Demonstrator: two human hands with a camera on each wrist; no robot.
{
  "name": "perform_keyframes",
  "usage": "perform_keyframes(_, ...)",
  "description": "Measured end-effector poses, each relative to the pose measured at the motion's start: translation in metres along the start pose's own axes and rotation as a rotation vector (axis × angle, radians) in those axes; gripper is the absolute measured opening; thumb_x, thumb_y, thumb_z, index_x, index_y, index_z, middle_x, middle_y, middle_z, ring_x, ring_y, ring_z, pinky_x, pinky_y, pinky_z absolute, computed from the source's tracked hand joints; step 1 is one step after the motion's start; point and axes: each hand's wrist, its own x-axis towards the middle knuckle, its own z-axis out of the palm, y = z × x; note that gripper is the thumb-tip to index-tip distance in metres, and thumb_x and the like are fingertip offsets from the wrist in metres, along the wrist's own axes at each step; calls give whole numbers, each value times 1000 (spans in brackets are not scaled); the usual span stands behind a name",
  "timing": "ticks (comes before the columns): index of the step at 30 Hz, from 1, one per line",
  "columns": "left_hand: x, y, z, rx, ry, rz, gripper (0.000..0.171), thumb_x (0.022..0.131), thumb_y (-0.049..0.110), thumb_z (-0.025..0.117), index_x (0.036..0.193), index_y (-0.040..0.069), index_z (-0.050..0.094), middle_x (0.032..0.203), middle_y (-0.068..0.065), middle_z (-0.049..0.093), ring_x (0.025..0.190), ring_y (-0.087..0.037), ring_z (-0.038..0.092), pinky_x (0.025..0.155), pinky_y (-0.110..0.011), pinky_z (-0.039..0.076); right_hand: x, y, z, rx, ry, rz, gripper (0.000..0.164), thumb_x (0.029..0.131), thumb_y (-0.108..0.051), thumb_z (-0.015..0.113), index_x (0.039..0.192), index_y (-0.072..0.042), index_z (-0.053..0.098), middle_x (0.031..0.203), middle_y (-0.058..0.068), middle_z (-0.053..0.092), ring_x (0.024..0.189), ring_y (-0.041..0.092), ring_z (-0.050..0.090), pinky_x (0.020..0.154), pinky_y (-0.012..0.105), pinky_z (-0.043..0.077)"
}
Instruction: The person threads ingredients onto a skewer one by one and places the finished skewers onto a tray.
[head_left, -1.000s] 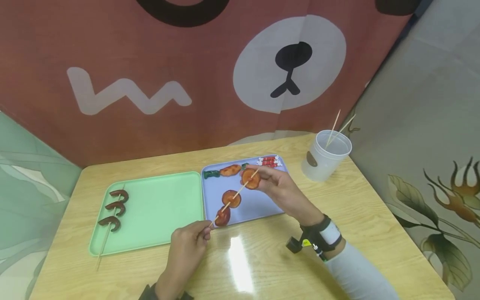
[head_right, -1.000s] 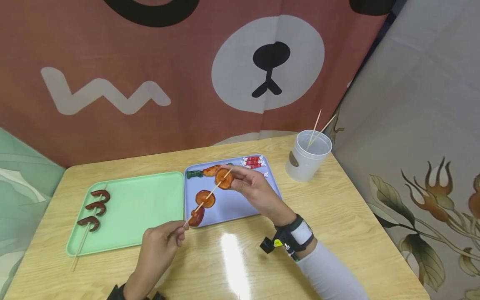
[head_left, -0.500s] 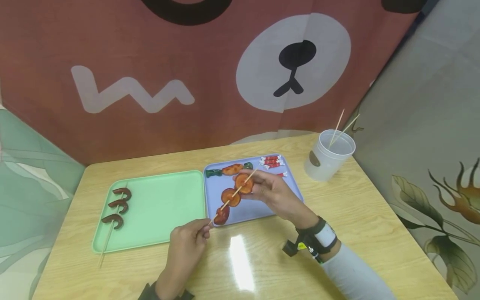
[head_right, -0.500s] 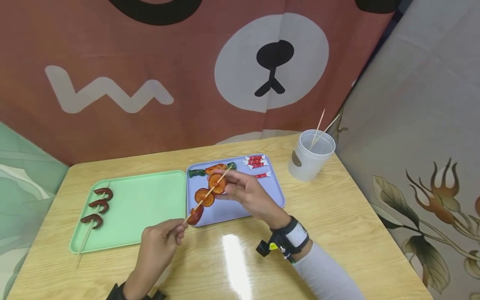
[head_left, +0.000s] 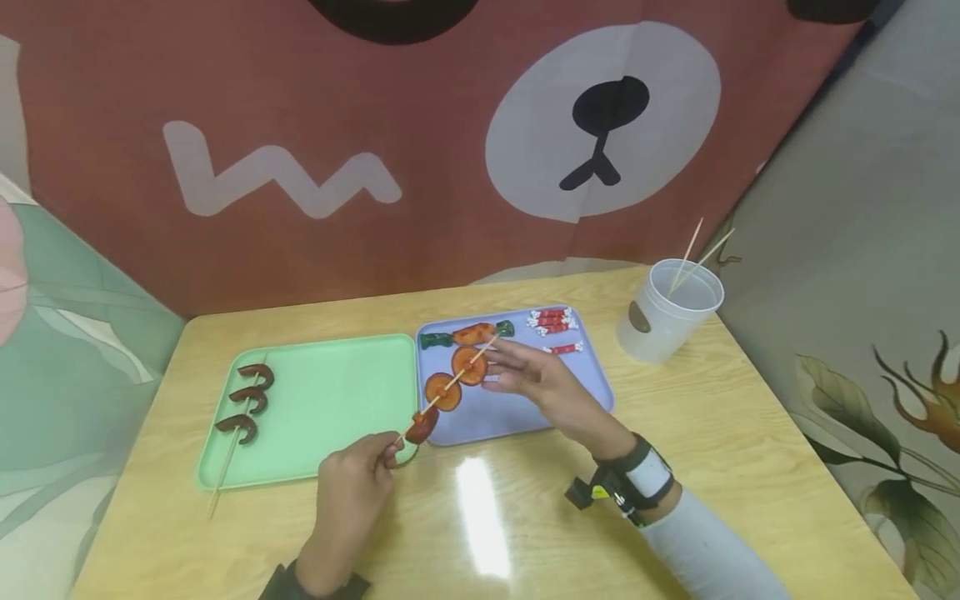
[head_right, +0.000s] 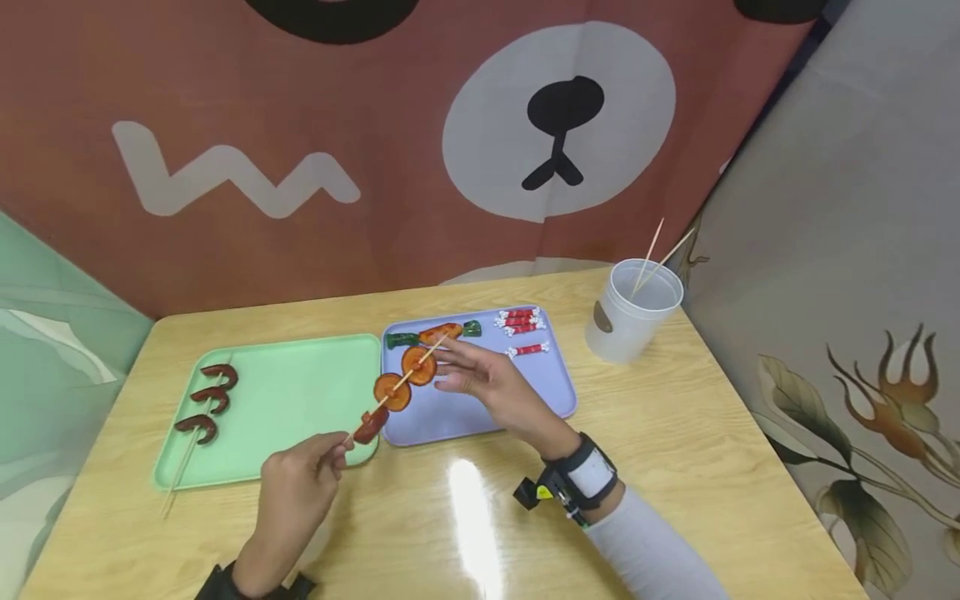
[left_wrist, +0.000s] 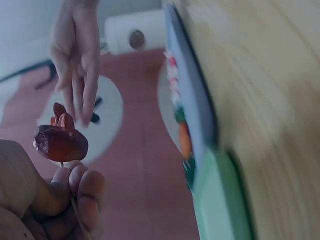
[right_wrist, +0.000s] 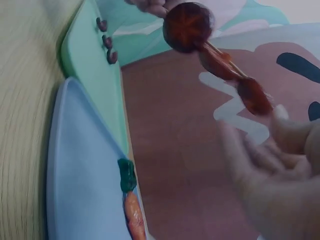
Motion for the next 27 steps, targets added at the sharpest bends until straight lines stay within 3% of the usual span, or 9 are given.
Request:
perform_keyframes(3,-3,-20,-9,91,-34,-107,19,74,-19,76,87,-4,77,80,-17,78,66,-27,77,56,-33,64,2,6,-3,-101,34,36,55,104,-14,60,156,-10,42,151,17,55,130,34,62,108,37,56)
perform_keyframes(7,-7,-52,-21,252,-105,-212,9,81,-9,76,90,-8,76,79,-22,76,53,-25,69,48,-38,60,-2,15,-11,-158,68,83,43,105,-16,59,147,-7,54,145,17,61,123,42,65,100,39,60)
perform_keyframes(11,-13,-82,-30,355,-137,-241,1,79,-12,71,80,-11,71,61,-21,68,41,-18,51,36,-34,47,-5,19,-18,-222,68,130,36,105,-28,60,137,-11,64,141,14,64,116,42,68,99,40,58)
perform_keyframes(13,-13,-93,-32,381,-153,-249,7,76,-14,65,71,-10,64,53,-17,60,41,-19,47,34,-33,40,-9,20,-22,-239,68,148,36,104,-33,60,135,-14,66,138,16,66,113,42,69,99,41,56)
perform_keyframes(16,-9,-103,-31,404,-223,-284,13,74,-12,59,64,-4,56,50,-12,51,42,-24,47,35,-37,38,-17,23,-31,-257,88,172,35,105,-37,59,132,-16,67,136,15,67,111,38,70,99,41,55)
perform_keyframes(21,0,-113,-31,463,-378,-363,15,84,-6,55,69,-10,59,57,-19,57,49,-34,59,39,-46,48,-26,25,-40,-257,105,204,34,106,-35,56,131,-15,68,139,14,65,113,33,70,100,41,56)
perform_keyframes(27,0,-122,-42,499,-523,-469,18,90,-3,54,77,-12,62,63,-20,60,55,-34,63,42,-47,52,-26,25,-44,-240,107,203,32,106,-35,57,128,-15,69,135,19,65,111,37,68,100,42,53)
